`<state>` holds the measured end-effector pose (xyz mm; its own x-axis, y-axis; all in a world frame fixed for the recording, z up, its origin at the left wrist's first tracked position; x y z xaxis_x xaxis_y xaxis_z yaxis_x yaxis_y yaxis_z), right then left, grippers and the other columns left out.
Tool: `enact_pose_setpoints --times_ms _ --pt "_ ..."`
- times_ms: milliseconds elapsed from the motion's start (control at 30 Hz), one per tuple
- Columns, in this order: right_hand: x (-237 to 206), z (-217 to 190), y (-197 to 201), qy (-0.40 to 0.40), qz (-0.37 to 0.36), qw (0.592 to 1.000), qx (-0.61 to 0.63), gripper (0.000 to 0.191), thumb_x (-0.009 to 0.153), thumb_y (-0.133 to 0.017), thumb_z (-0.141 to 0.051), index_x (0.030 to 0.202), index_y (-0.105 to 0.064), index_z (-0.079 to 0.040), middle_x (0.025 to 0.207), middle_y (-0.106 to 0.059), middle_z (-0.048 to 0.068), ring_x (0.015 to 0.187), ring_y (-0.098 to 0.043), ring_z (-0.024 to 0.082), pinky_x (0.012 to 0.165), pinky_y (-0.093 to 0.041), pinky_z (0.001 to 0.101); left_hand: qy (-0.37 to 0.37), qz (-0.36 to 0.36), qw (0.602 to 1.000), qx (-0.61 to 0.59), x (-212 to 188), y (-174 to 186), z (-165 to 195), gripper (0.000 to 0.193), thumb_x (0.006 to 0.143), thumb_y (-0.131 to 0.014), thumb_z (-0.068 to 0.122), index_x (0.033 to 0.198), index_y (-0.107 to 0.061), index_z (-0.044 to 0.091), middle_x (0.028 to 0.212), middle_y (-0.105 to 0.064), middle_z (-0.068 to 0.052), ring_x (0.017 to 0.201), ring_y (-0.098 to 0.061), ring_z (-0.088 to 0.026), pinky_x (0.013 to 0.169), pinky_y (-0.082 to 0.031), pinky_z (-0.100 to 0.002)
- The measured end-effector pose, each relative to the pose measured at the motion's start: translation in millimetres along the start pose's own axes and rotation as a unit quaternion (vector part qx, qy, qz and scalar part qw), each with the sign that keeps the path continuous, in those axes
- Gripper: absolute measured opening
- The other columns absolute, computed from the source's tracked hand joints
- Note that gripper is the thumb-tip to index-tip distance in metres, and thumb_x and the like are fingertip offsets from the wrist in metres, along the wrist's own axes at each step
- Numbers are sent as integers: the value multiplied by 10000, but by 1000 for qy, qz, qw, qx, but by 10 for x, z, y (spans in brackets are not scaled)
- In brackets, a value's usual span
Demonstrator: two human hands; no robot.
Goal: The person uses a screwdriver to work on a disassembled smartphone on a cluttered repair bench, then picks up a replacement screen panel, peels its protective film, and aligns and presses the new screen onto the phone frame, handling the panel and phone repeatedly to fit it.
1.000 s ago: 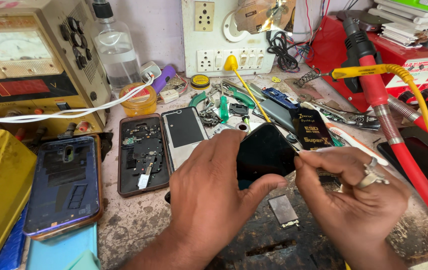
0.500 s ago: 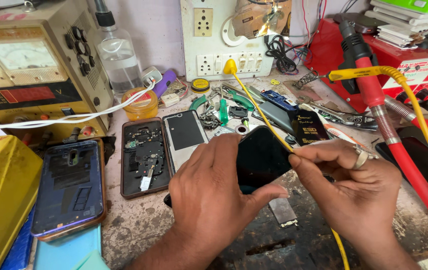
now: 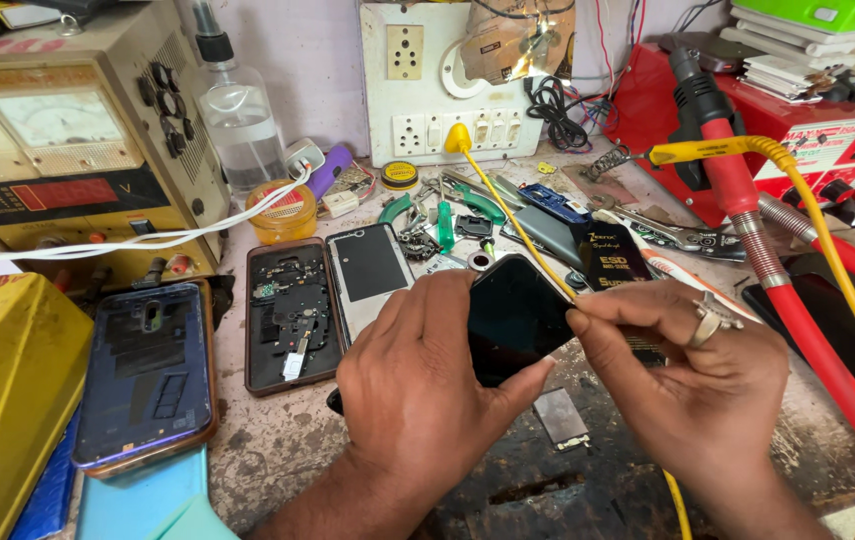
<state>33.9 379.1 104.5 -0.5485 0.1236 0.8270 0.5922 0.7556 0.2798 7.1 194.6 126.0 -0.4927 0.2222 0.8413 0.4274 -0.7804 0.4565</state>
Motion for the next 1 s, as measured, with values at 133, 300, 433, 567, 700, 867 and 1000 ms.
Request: enact_pose_setpoints --times_ms 133,300,433,567,700,867,1000 --pt "-38 380 -44 -145 -20 980 133 130 876 -762 53 1002 -756 23 946 -761 57 844 -695 83 743 -581 233 5 -10 1000 4 10 -17 -1 711 582 -951 358 1111 -604 34 947 -681 -102 872 -688 -319 710 -547 -432" --pt "33 591 -46 -218 -87 962 140 139 835 -785 35 973 -791 19 879 -781 69 786 -691 95 703 -562 246 -9 -20 1000 -1 18 -37 24 703 593 -944 364 1115 -603 39 967 -683 -101 895 -688 -318 723 -544 -433" --pt "63 537 -53 -215 -93 962 142 137 841 -775 35 976 -789 23 891 -778 73 797 -700 101 710 -574 252 -13 -27 999 -12 24 -45 3 699 605 -943 364 1122 -600 42 995 -681 -97 923 -684 -323 749 -545 -435" --pt "-12 84 -8 -46 -12 998 35 134 896 -776 12 1028 -752 12 968 -745 52 868 -690 88 766 -559 232 -4 -16 1000 -12 24 -17 -44 693 616 -945 368 1125 -601 47 997 -678 -93 923 -686 -322 760 -546 -438" --pt "-68 166 -48 -94 13 990 100 145 902 -753 23 1046 -735 20 1010 -736 58 905 -684 82 804 -577 225 -12 -14 1000 -9 13 4 -51 702 612 -941 359 1130 -596 35 1003 -674 -101 915 -682 -323 754 -546 -436" --pt "26 423 -67 -159 -66 975 140 142 862 -772 35 1004 -767 29 945 -760 77 836 -683 89 727 -561 233 -23 -27 999 -7 16 -17 -22 710 602 -940 356 1128 -594 26 999 -668 -105 910 -680 -322 744 -542 -441" --pt "41 484 -53 -180 -116 964 159 142 844 -776 44 986 -781 38 912 -763 83 814 -685 97 704 -559 242 -35 -32 999 -15 23 -11 27 711 610 -944 365 1126 -594 24 995 -665 -106 909 -676 -322 739 -539 -440"
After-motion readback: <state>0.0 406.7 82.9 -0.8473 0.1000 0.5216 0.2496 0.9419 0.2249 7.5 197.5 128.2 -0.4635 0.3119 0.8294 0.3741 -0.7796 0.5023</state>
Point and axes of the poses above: each hand's wrist, its own x-axis towards the middle knuckle, its own y-axis out of the back of the hand, z = x × y, the point moved 10 cm from there along x, towards the middle knuckle
